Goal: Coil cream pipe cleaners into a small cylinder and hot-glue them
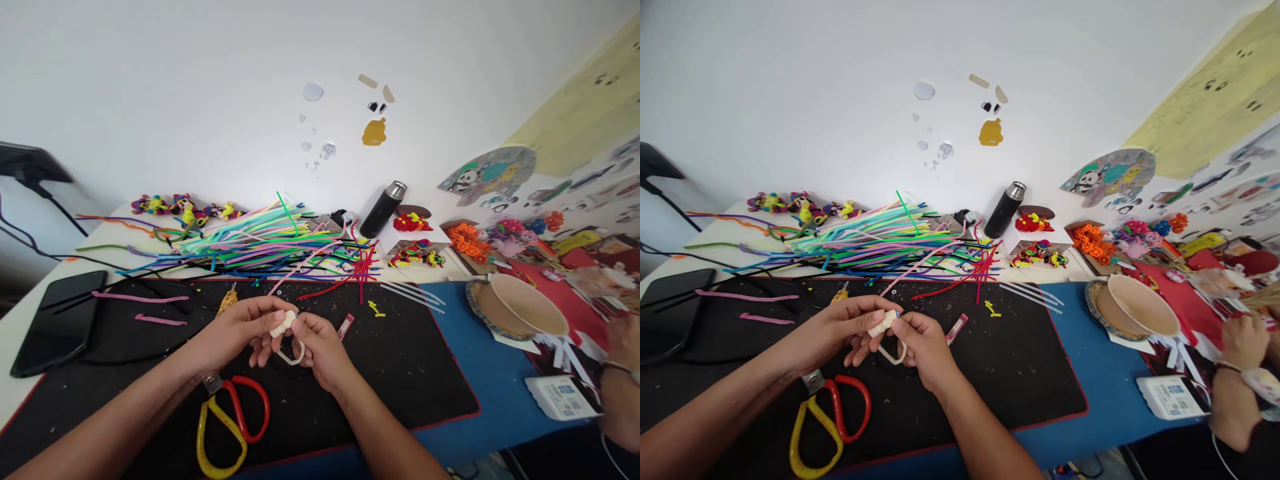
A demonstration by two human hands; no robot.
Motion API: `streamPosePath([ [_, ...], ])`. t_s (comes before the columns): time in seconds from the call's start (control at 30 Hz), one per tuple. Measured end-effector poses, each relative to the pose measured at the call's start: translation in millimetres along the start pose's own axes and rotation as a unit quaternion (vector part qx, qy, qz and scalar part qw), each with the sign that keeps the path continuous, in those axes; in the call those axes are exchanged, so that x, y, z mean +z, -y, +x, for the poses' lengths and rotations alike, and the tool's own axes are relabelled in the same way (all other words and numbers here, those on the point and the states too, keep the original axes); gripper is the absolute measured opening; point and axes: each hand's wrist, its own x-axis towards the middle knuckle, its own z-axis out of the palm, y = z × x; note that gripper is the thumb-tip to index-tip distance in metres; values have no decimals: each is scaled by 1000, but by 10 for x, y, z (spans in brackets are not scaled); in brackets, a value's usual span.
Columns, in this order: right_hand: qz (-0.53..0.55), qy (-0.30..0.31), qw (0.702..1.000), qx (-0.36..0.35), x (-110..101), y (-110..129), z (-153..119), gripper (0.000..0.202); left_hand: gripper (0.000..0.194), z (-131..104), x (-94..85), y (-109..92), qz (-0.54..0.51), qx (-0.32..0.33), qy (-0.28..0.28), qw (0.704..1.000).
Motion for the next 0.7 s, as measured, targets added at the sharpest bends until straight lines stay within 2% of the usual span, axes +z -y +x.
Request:
streamPosePath([
  [0.3,50,0,999,7,40,35,4,51,56,14,7,99,-40,-12,44,998],
  [0.47,76,-6,997,-10,20,-26,58,45,52,27,35,94,-47,-20,7,999],
  [0.6,73,-6,997,-17,0,-41,66,44,58,32,44,64,-6,-19,-9,1000],
  [0.7,63,-22,998,-23,-2,-22,51,42,62,9,-1,24,92,12,-13,996],
])
